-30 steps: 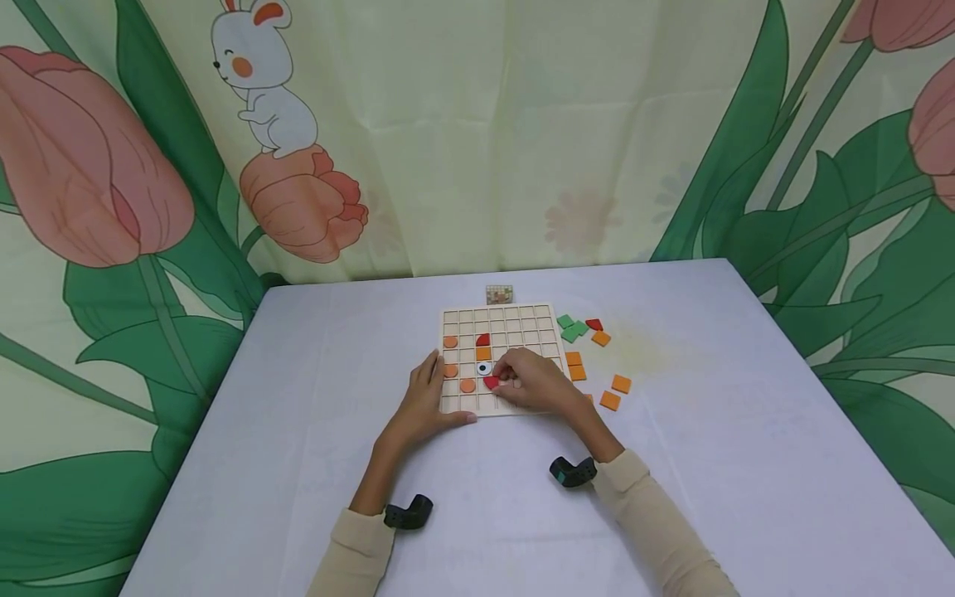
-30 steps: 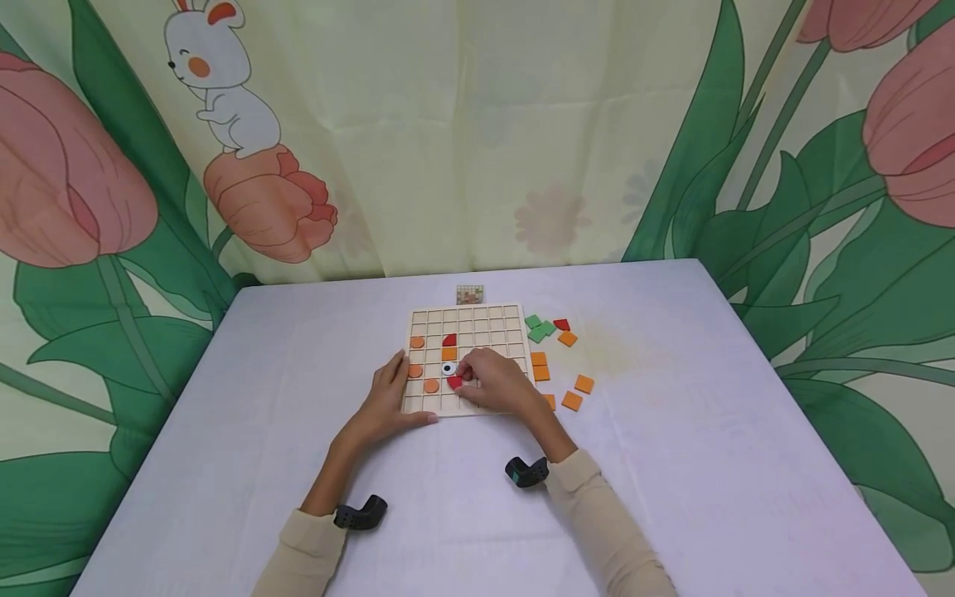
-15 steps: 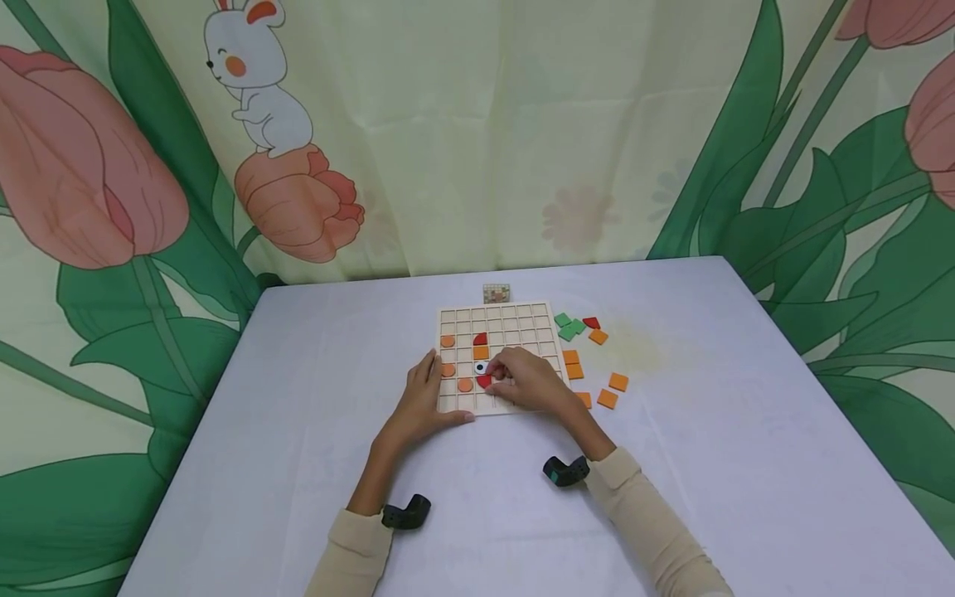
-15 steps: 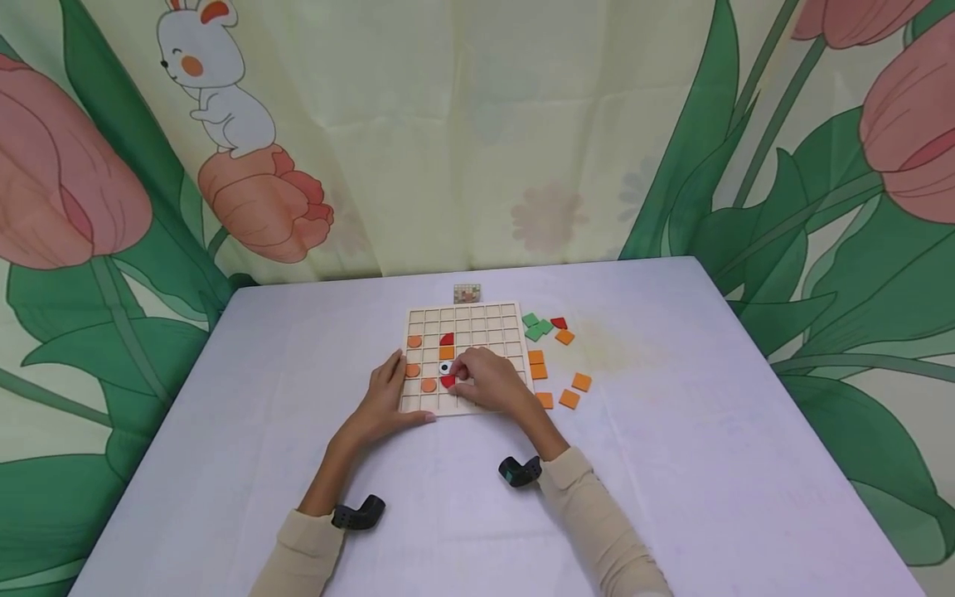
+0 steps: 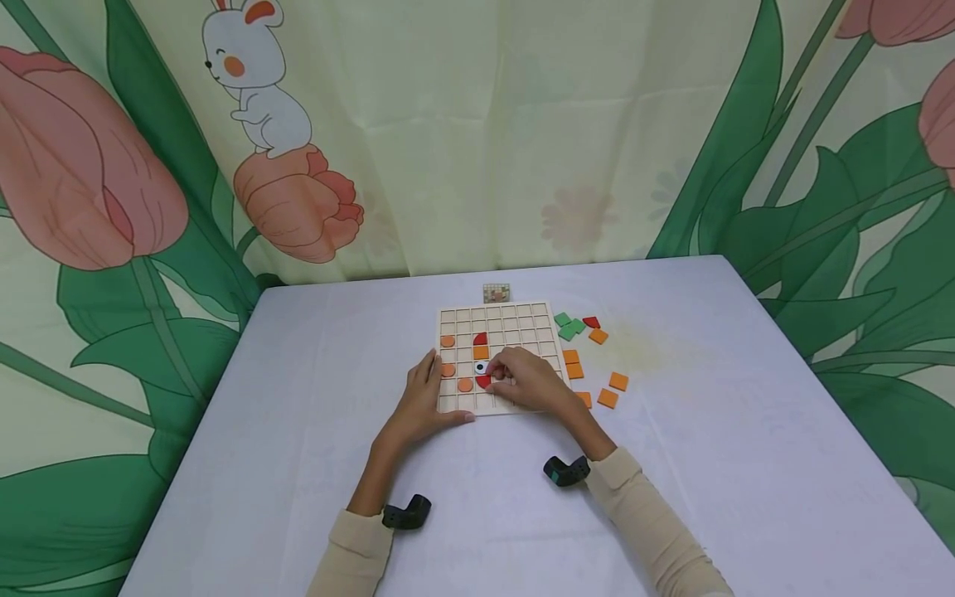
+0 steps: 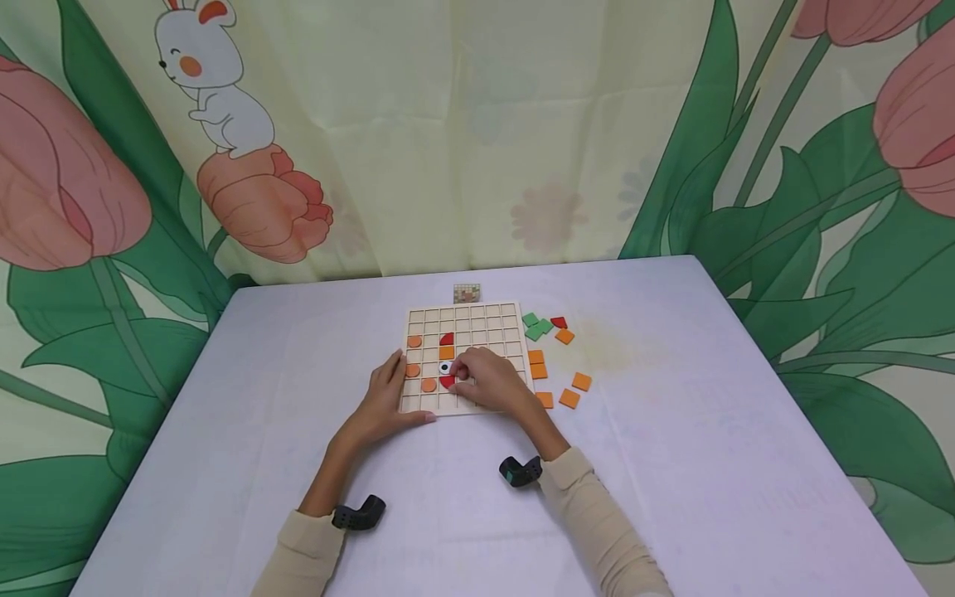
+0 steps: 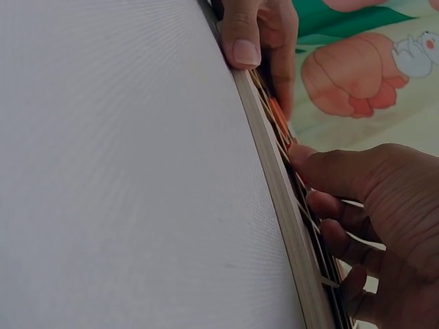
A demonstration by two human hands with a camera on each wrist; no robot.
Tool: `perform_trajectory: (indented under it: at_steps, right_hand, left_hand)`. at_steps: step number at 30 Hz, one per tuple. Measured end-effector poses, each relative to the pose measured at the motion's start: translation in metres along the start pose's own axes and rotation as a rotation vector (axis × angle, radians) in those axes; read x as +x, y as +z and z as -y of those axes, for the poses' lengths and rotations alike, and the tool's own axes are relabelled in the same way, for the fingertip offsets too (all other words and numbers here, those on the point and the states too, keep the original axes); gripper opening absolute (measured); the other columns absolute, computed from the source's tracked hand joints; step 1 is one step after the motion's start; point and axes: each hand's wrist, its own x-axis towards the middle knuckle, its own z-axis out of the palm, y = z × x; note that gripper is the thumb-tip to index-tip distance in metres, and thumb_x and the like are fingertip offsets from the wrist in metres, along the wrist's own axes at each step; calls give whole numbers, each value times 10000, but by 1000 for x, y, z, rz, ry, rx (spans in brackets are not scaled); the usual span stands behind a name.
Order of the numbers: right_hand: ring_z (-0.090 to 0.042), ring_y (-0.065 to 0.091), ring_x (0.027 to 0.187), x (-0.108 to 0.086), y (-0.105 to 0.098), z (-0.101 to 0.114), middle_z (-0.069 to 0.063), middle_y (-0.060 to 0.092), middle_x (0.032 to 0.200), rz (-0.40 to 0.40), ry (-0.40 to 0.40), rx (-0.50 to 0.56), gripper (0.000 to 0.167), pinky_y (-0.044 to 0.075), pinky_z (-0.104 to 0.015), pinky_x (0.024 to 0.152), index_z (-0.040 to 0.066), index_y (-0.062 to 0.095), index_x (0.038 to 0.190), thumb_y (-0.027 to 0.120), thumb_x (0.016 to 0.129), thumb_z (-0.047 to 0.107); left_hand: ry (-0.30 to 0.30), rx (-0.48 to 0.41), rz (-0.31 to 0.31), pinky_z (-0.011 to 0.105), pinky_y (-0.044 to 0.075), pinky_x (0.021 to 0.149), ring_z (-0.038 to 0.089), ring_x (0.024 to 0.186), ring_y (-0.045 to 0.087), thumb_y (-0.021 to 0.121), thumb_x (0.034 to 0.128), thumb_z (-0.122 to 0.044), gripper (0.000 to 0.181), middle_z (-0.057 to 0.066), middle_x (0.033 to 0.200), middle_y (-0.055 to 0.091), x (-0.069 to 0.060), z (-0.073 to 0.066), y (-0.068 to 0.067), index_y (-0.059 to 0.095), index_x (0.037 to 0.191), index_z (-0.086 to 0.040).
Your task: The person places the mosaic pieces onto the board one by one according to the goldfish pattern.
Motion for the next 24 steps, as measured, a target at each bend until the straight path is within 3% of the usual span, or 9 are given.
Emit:
perform_trajectory:
  at_steps: [15,24]
  right_hand:
    - [-142,557,889,2,2,-2,1,650,953,-11,1,12,240,499,-276,804,98,734,1133,817,947,226]
    - [-134,544,882,1,2,-3,10,630,920,-18,-16,22,210,478,-276,804,106,728,1098,819,941,211]
  left_hand:
    - [-3,10,-6,556,349,1269,401,1635,145,927,795,-483,1277,190,1788,94,0,0,0,160,1688,11]
    - [25,11,-4,565,331,1276,418,1634,141,926,802,-460,1264,211,1780,107,0,-1,0,164,1677,40]
